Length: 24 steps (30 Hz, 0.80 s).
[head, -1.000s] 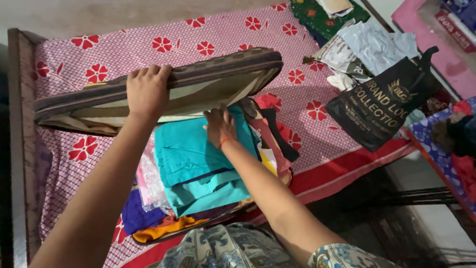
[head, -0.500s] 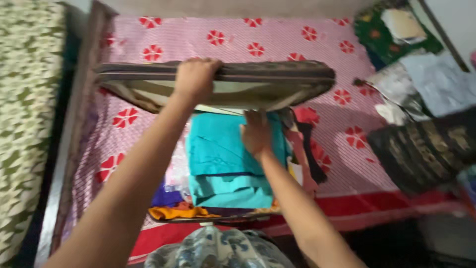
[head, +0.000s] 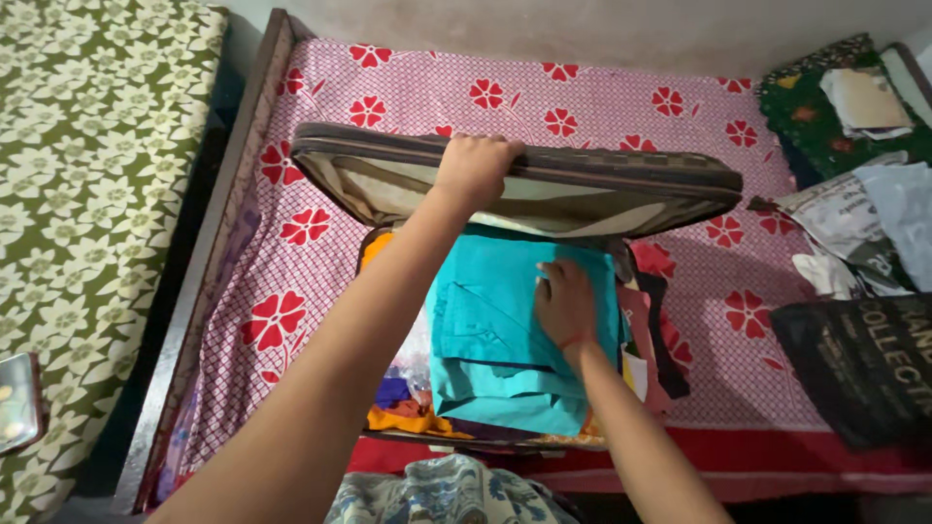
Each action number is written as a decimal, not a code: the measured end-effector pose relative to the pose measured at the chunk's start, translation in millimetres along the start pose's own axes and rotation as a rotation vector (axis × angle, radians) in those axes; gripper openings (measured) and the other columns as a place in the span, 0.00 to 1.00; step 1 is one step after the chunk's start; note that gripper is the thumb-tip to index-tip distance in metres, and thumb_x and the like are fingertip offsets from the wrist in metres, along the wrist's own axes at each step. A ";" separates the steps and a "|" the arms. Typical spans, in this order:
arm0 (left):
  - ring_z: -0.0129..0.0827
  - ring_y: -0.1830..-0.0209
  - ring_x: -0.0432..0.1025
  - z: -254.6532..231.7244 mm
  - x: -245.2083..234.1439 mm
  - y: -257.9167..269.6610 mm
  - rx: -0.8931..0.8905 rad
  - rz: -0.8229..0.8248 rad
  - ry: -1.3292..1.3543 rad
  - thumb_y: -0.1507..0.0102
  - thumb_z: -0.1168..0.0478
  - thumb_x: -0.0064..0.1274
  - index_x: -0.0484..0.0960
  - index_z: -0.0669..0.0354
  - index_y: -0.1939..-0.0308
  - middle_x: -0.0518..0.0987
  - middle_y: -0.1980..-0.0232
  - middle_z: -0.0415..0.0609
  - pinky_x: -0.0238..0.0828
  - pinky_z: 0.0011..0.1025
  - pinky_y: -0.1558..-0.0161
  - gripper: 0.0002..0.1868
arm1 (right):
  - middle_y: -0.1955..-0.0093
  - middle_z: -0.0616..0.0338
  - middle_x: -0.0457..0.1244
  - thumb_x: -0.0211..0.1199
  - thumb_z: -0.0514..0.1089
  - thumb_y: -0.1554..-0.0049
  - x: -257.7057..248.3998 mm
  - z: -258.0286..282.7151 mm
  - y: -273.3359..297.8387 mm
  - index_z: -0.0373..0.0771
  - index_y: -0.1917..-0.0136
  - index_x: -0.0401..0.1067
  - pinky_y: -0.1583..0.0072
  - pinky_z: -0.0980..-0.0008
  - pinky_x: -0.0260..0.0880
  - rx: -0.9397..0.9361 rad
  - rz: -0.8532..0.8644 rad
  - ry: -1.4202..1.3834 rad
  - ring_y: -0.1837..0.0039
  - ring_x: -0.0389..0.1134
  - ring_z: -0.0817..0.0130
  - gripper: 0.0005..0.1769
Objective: The person organizes a suitcase on a bed by removing various folded clothes and retail bags, then rearranging and placing several items back inside.
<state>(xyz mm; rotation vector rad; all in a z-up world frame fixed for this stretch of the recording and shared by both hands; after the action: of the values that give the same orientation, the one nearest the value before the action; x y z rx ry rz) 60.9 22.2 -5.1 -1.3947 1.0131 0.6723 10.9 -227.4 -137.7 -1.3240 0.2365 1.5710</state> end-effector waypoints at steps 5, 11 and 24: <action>0.45 0.60 0.80 4.8 4.1 -0.3 0.015 -0.005 0.026 0.43 0.65 0.54 0.83 0.47 0.53 0.84 0.61 0.48 0.75 0.44 0.61 0.15 | 0.35 0.44 0.64 0.63 0.49 0.42 -30.2 26.1 14.3 0.37 0.39 0.74 0.31 0.50 0.62 -0.135 0.034 -0.015 0.33 0.64 0.45 0.21; 0.45 0.60 0.80 7.8 2.6 -1.9 0.023 -0.002 0.076 0.44 0.65 0.54 0.84 0.46 0.52 0.84 0.60 0.48 0.75 0.43 0.61 0.17 | 0.26 0.44 0.57 0.64 0.60 0.45 -37.1 53.1 34.4 0.39 0.30 0.68 0.28 0.41 0.47 -0.157 0.179 0.077 0.24 0.55 0.48 0.36; 0.43 0.61 0.81 7.7 3.6 0.4 0.037 0.015 0.040 0.44 0.64 0.56 0.83 0.49 0.57 0.84 0.62 0.47 0.75 0.43 0.61 0.11 | 0.23 0.46 0.56 0.73 0.59 0.51 -30.0 78.2 40.0 0.42 0.33 0.70 0.26 0.43 0.48 -0.199 0.316 -0.010 0.22 0.53 0.46 0.37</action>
<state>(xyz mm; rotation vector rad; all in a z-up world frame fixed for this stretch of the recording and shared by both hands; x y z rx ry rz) 63.5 29.1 -9.3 -1.3738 1.0643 0.6357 -72.3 -208.4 -101.2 -1.4863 0.3006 1.9049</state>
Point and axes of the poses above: each hand's wrist, its own y-axis away from the middle knuckle, its own x-axis out of the palm, z = x × y, the point moved 1 cm from there along -y, towards the middle knuckle
